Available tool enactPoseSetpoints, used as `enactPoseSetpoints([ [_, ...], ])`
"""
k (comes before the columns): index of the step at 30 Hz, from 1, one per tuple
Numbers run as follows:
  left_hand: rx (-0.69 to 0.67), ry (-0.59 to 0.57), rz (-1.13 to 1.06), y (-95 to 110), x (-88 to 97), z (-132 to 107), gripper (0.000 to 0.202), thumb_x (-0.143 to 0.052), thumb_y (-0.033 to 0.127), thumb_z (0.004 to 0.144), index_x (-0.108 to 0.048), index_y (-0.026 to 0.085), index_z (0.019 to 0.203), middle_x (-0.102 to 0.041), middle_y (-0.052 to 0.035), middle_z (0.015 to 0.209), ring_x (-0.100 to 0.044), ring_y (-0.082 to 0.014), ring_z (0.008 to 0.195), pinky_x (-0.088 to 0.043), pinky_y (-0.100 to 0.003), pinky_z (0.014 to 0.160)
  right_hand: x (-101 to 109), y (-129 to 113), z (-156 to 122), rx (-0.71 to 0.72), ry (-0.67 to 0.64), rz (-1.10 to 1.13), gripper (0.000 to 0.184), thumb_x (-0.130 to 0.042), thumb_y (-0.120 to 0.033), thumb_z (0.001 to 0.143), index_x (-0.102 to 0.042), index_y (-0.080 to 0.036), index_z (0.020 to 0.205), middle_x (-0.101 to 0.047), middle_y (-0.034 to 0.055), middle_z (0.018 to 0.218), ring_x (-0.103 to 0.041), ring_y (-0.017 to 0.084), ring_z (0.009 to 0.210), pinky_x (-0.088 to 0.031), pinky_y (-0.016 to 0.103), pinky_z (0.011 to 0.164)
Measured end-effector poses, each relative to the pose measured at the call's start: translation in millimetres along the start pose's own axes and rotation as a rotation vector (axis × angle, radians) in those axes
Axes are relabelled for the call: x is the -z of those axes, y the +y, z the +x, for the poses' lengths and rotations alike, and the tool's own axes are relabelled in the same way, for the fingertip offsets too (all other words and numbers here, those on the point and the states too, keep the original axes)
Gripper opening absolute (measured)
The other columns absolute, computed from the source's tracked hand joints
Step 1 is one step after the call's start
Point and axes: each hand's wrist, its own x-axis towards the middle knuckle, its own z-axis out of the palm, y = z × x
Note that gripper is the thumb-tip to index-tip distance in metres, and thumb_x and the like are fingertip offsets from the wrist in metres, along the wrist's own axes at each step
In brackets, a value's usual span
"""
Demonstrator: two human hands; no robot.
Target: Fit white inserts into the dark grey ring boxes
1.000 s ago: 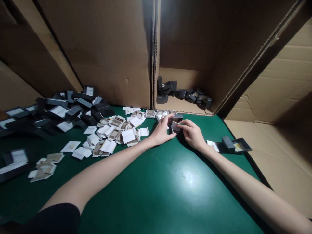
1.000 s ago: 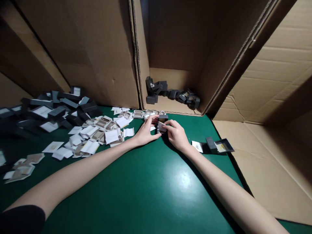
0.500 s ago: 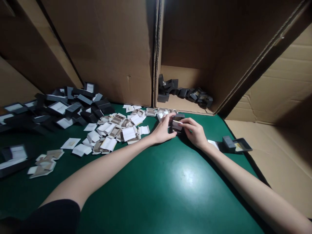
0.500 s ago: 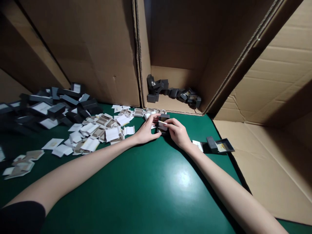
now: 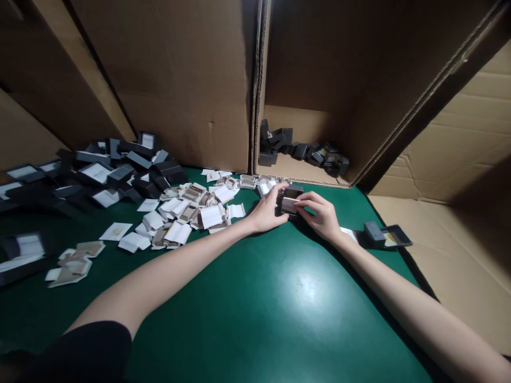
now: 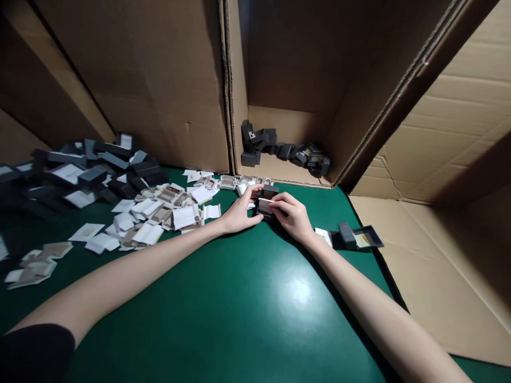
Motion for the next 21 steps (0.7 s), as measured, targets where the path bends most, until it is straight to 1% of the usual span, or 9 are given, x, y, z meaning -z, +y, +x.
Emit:
enactPoseSetpoints([
  [5, -0.031, -0.015, 0.006, 0.6, 0.1, -0.1, 0.073, -0.062, 0.019, 0.07, -0.029, 0.022, 0.135, -0.044, -0.0115, 0.136, -0.046, -0.0275, 0.125, -0.04, -0.044, 0.105, 0.3, 0.6, -0.2, -0.03, 0.019, -0.018, 0.014, -0.053, -0.013, 0.087, -0.064, -0.021, 0.087, -0.062, 0.0055, 0.086, -0.061, 0.015, 0.077, -0.051, 0.028, 0.066],
  [9, -0.047, -0.033, -0.003, 0.7, 0.4, -0.1, 0.073, -0.062, 0.021, 0.071, -0.028, 0.02, 0.136, -0.043, -0.0124, 0.137, -0.045, -0.0275, 0.125, -0.039, -0.044, 0.106, -0.6, 5.1, -1.5, 0.016, 0.018, -0.071, 0.014, -0.052, -0.015, 0.088, -0.064, -0.021, 0.086, -0.063, 0.0057, 0.084, -0.059, 0.017, 0.078, -0.05, 0.031, 0.068],
  [12, -0.048, -0.047, -0.007, 1.7, 1.1, -0.2, 0.073, -0.062, 0.022, 0.072, -0.028, 0.021, 0.136, -0.045, -0.0118, 0.136, -0.048, -0.0266, 0.122, -0.04, -0.043, 0.104, -1.1, 8.7, -3.5, 0.037, -0.009, -0.151, 0.015, -0.051, -0.016, 0.088, -0.065, -0.022, 0.087, -0.063, 0.0058, 0.085, -0.056, 0.018, 0.08, -0.049, 0.032, 0.069],
  [15, -0.04, -0.053, -0.008, 2.9, 1.6, 0.0, 0.073, -0.063, 0.022, 0.072, -0.028, 0.022, 0.136, -0.046, -0.0111, 0.134, -0.049, -0.0264, 0.121, -0.041, -0.044, 0.104, -0.7, 9.0, -4.8, 0.025, -0.06, -0.258, 0.019, -0.049, -0.015, 0.088, -0.065, -0.024, 0.09, -0.062, 0.0056, 0.087, -0.053, 0.019, 0.08, -0.047, 0.032, 0.068],
  [18, -0.038, -0.046, -0.011, 3.1, 1.3, 0.3, 0.073, -0.064, 0.022, 0.072, -0.029, 0.023, 0.136, -0.046, -0.0105, 0.135, -0.049, -0.026, 0.122, -0.041, -0.044, 0.104, 0.3, 6.8, -5.3, 0.021, -0.096, -0.342, 0.025, -0.046, -0.012, 0.087, -0.066, -0.024, 0.093, -0.059, 0.0069, 0.092, -0.049, 0.019, 0.081, -0.045, 0.033, 0.067],
  [21, -0.038, -0.028, -0.022, 2.4, 0.5, 0.4, 0.071, -0.064, 0.023, 0.073, -0.03, 0.022, 0.136, -0.045, -0.0103, 0.136, -0.049, -0.0255, 0.122, -0.042, -0.042, 0.104, 2.2, 4.7, -5.3, 0.03, -0.092, -0.381, 0.027, -0.045, -0.01, 0.085, -0.067, -0.024, 0.093, -0.056, 0.0075, 0.1, -0.047, 0.018, 0.08, -0.043, 0.032, 0.066],
])
